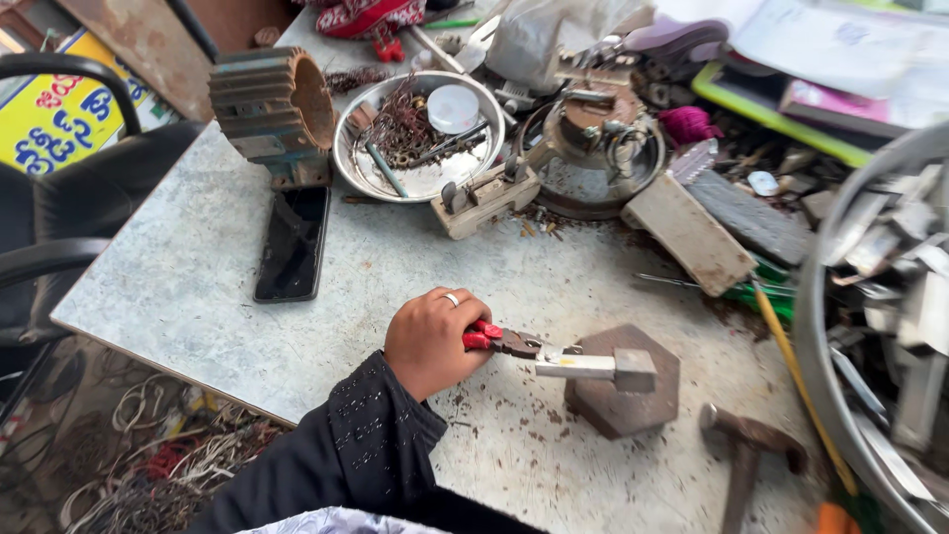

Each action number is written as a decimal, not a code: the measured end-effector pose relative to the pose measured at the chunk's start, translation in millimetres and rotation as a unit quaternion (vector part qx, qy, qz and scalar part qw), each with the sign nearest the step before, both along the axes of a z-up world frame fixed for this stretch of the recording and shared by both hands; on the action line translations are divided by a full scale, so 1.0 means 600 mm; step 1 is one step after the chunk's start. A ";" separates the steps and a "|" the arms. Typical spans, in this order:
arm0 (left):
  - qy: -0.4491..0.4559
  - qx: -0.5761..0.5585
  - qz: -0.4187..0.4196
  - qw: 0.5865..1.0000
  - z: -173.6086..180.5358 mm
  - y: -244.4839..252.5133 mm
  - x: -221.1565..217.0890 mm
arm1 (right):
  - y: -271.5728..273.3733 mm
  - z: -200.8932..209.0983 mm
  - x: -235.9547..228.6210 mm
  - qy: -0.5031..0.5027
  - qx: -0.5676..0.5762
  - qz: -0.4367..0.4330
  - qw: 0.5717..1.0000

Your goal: The person uses pliers to hold a metal piece on an anvil and strikes it repeatedly with a hammer. They adjust the metal piece's position several times and continue hammering to shape it.

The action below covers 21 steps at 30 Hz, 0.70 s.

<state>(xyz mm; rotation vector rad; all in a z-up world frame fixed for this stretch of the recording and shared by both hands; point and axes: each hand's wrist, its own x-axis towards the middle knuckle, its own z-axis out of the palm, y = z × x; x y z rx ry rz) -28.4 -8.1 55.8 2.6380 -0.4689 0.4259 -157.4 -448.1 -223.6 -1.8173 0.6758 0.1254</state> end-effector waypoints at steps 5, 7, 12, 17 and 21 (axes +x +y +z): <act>0.003 0.009 -0.005 1.000 -0.016 0.006 -0.005 | 0.021 0.070 -0.014 -0.102 0.030 0.017 0.994; -0.014 0.019 -0.013 1.000 -0.031 0.011 0.000 | 0.045 0.114 -0.028 -0.141 0.066 0.036 0.987; -0.108 0.055 -0.020 0.992 -0.078 0.010 0.025 | 0.108 0.258 -0.128 -0.186 0.190 0.082 0.960; -0.127 0.085 -0.020 0.988 -0.072 0.013 0.024 | 0.159 0.358 -0.149 -0.211 0.241 0.110 0.941; -0.123 0.016 -0.049 0.991 -0.057 0.015 0.013 | 0.183 0.386 -0.170 -0.186 0.238 0.097 0.948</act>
